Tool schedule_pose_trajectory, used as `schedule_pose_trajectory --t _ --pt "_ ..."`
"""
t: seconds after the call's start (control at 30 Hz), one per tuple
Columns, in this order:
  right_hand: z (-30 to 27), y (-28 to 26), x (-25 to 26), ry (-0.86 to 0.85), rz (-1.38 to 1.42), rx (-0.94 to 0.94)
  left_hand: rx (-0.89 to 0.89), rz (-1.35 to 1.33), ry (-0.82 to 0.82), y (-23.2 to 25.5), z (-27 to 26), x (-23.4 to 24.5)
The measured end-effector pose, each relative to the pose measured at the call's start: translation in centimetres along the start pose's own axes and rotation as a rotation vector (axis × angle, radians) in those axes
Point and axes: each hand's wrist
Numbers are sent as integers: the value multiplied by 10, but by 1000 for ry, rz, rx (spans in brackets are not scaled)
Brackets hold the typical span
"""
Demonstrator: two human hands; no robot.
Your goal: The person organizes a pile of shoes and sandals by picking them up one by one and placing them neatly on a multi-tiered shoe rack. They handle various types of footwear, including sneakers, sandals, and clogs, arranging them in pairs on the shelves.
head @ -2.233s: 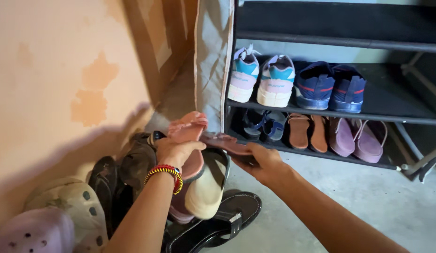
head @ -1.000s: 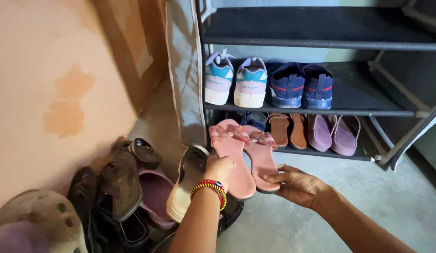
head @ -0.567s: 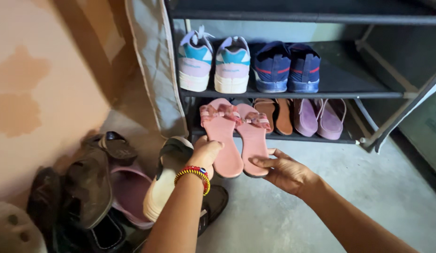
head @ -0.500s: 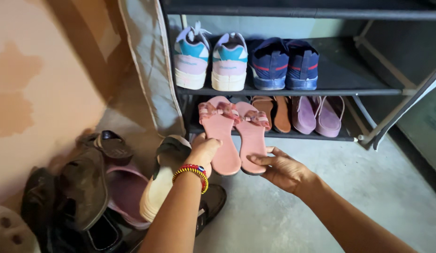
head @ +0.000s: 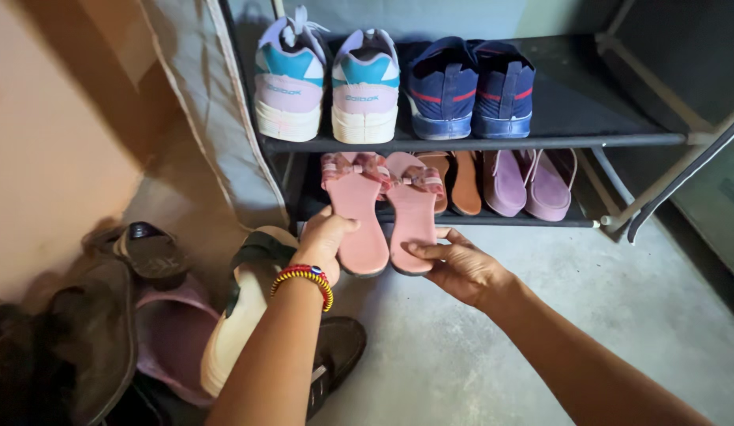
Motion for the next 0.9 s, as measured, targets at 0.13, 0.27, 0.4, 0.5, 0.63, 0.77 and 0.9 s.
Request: schedule_pose_trajectory --t 0.13,0.27,0.4,0.5,0.63,0.77,0.9 --pt "19 -1 4 8 7 14 -45 15 64 -8 12 2" --pt "39 -5 6 26 46 11 -137 -18 122 -15 21 4" --pt "58 -7 8 1 94 57 -187 -84 133 -18 27 6" --pt "74 -15 11 -40 40 92 -208 -74 131 -18 36 7" --pt "92 -24 7 -40 1 106 -209 14 209 -12 63 0" --pt "109 -30 3 -33 -12 76 -267 26 271 -6 90 -12" --pt "126 -31 7 -117 -28 87 -421 102 474 -4 104 -26"
Point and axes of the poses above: each hand's wrist, its own z-axis towards the middle knuckle, its own x-axis out of the back of the hand, y = z × x, and after that the axes turned 1 degree about -z, right-handed
